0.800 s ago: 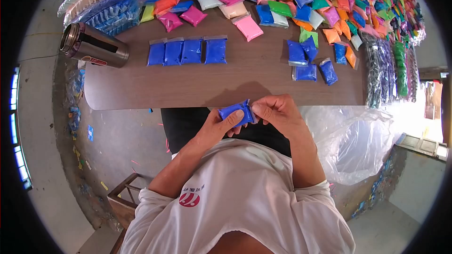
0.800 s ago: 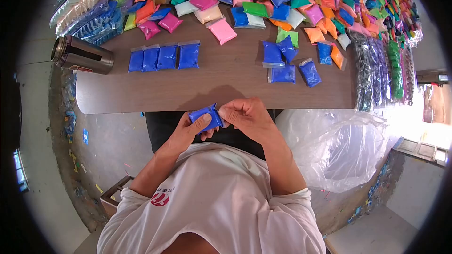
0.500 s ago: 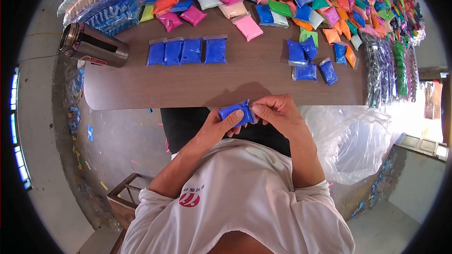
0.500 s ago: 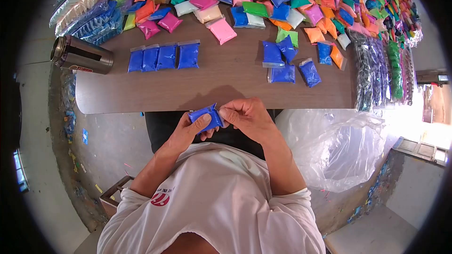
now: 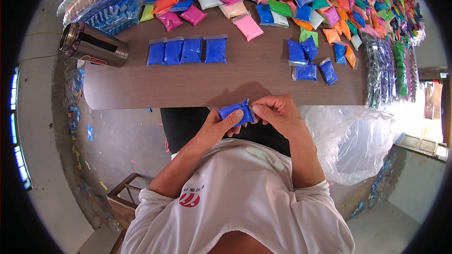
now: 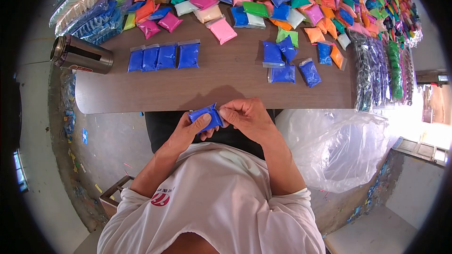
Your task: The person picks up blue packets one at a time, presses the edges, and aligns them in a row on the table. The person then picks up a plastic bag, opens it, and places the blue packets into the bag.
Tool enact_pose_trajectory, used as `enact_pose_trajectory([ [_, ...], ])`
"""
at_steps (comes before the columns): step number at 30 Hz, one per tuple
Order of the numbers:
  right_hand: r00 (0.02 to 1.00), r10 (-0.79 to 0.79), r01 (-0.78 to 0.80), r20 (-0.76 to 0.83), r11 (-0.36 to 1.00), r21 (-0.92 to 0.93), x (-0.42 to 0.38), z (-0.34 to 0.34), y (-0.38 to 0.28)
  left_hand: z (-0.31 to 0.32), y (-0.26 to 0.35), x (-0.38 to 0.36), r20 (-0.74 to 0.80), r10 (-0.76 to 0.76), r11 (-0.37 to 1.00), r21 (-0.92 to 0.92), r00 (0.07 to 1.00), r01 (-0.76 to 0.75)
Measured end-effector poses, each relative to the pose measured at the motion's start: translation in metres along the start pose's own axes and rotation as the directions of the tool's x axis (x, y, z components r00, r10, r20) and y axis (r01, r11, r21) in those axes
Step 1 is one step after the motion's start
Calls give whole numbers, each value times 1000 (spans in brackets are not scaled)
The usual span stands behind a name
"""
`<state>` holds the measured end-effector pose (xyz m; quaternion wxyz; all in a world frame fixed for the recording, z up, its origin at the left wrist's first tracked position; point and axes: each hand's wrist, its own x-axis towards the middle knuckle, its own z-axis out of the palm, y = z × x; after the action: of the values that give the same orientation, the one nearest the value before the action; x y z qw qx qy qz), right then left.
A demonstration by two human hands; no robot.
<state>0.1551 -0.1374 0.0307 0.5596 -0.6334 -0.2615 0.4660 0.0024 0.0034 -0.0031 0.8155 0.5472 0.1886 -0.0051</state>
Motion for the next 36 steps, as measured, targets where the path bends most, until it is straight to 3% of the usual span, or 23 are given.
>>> enact_pose_trajectory([
  [36,998,57,-58,-12,998,-14,-3,2,-6,7,5,-1,-2,3,1000,6,1000,-3],
])
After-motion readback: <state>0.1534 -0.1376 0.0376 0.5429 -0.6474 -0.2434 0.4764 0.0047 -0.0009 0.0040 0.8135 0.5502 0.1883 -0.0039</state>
